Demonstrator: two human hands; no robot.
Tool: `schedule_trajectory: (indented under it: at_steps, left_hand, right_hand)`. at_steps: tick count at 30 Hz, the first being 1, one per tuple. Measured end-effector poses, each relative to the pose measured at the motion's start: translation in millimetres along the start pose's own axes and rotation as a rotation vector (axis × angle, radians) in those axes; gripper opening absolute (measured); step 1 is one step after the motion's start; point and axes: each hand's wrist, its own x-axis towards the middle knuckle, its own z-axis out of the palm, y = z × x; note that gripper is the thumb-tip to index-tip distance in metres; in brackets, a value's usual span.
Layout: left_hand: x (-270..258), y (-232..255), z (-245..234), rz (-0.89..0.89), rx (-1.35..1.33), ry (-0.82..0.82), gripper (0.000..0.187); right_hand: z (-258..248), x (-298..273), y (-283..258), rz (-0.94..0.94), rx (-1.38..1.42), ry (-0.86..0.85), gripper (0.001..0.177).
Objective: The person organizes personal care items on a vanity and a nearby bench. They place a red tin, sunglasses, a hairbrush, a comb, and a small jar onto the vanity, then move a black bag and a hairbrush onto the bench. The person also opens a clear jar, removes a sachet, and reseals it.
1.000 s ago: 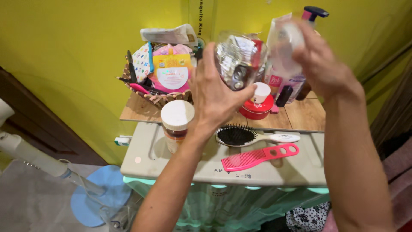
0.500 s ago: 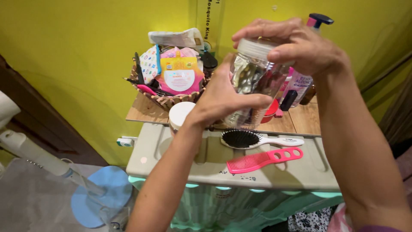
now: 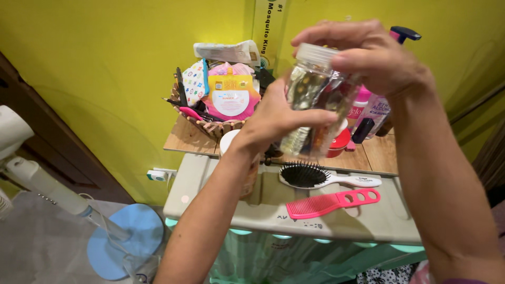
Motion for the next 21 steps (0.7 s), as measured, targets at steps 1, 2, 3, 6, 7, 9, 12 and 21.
schedule_trajectory:
  at_steps: [1,2,3,6,7,9,12,21]
  left_hand:
    - [1,2,2,0.005,0.143,0.094,0.09]
    - [2,3,5,0.01,0.285,0.187,0.093]
    - [2,3,9,-0.002,0.299,0.213,0.092]
    - [-2,-1,13,-0.006,0.294,0.233,0.091]
    - [-3,-4,9,0.012,0.261,0.203,0.089]
    - [-3,-9,3,-0.006,0.103,0.085,0.081]
    - [-5,-17,-5,-0.092,-0.346,-0.149,0.066]
    - [-21,-12,1,-0.102,-1.183,-0.52,0.062]
  right_hand:
    - [4,2,-2,0.098,-0.146,0.077,0.057]
    - [7,4,-5,0.198,-0.292,0.155,0.054]
    - [10,6,-7,0.241,-0.314,0.182,0.051]
    - [13,10,-8,0.309,-0.363,0.215,0.048]
    - [13,9,-7,0.29,-0.367,0.193,0.048]
    - [9,7,-4,0.21,-0.272,0.15,0.05]
    - [4,5,4,-0.019,0.078,0.023,0.053]
    - [12,24,20,-0.407,0.541,-0.196,0.059]
